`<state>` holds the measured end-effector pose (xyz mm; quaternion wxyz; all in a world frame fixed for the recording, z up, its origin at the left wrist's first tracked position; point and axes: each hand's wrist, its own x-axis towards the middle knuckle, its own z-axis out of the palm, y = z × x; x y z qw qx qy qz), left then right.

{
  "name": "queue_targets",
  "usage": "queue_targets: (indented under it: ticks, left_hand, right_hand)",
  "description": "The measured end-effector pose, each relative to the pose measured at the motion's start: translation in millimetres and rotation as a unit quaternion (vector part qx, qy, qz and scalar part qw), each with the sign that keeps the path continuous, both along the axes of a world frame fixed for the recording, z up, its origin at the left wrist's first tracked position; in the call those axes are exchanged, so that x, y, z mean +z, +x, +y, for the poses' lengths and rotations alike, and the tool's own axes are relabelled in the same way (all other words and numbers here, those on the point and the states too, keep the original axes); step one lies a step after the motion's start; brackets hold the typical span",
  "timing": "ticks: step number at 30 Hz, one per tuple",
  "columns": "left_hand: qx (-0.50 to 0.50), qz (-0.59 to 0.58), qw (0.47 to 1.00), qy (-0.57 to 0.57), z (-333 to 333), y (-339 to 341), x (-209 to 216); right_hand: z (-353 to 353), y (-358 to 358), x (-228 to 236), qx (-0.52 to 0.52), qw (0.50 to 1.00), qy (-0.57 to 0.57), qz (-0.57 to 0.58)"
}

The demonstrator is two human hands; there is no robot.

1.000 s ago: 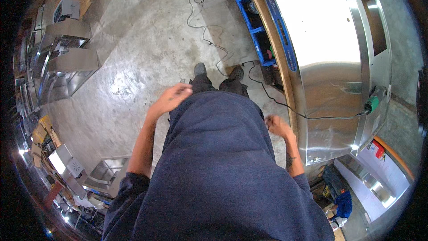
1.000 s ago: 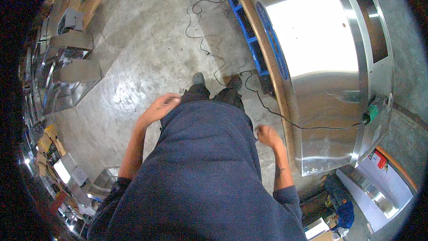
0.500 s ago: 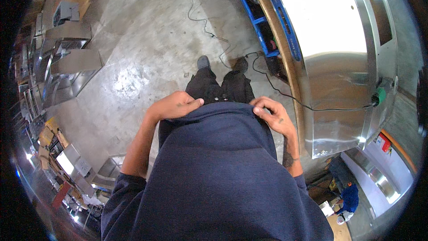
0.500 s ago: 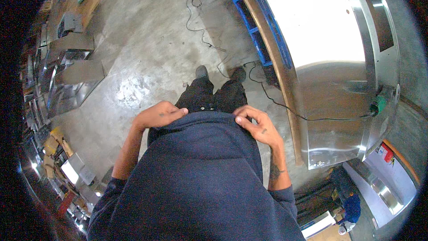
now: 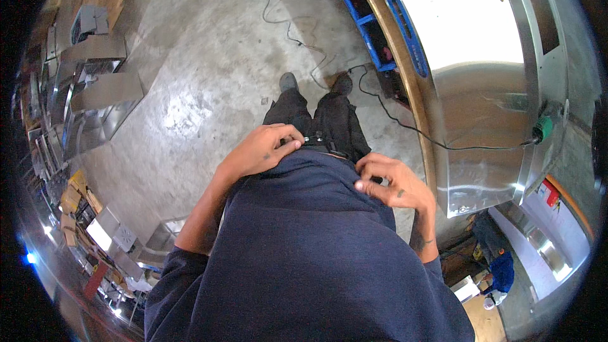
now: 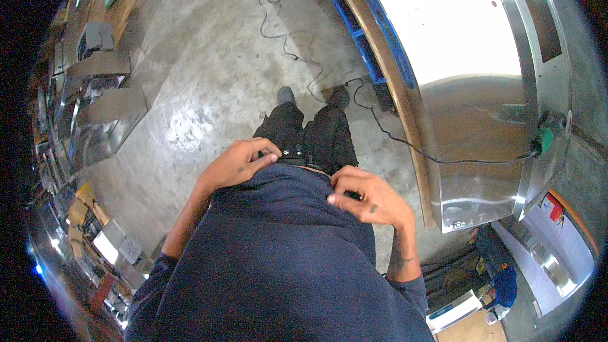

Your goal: The person selects and attaches a blue polishing disc to an angle grinder, then polishes the surface of a large stainless steel range hood. After polishing, the person removes the blue disc and attaches a wire brush disc to the grinder.

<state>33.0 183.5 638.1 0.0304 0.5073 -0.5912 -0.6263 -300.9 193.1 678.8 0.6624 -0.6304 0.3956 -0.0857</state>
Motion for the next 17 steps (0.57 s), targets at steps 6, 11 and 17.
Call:
queue_targets:
  ticks: [6,11,17]
  left_hand:
    - [-0.156,-0.056,0.978,-0.127,-35.9,-20.3,-34.4]
    - [-0.171,0.135,0.976,0.0,-70.3,-52.5,-45.5]
    - [-0.275,0.148,0.941,-0.131,-71.8,-72.1,-121.8]
  right_hand:
    - [4.0,-4.0,-72.5,-0.122,0.977,0.018,0.176]
    - [-18.5,-10.5,-69.6,0.058,0.996,-0.061,0.026]
    - [-51.4,-14.4,-81.7,0.109,0.986,0.074,0.105]
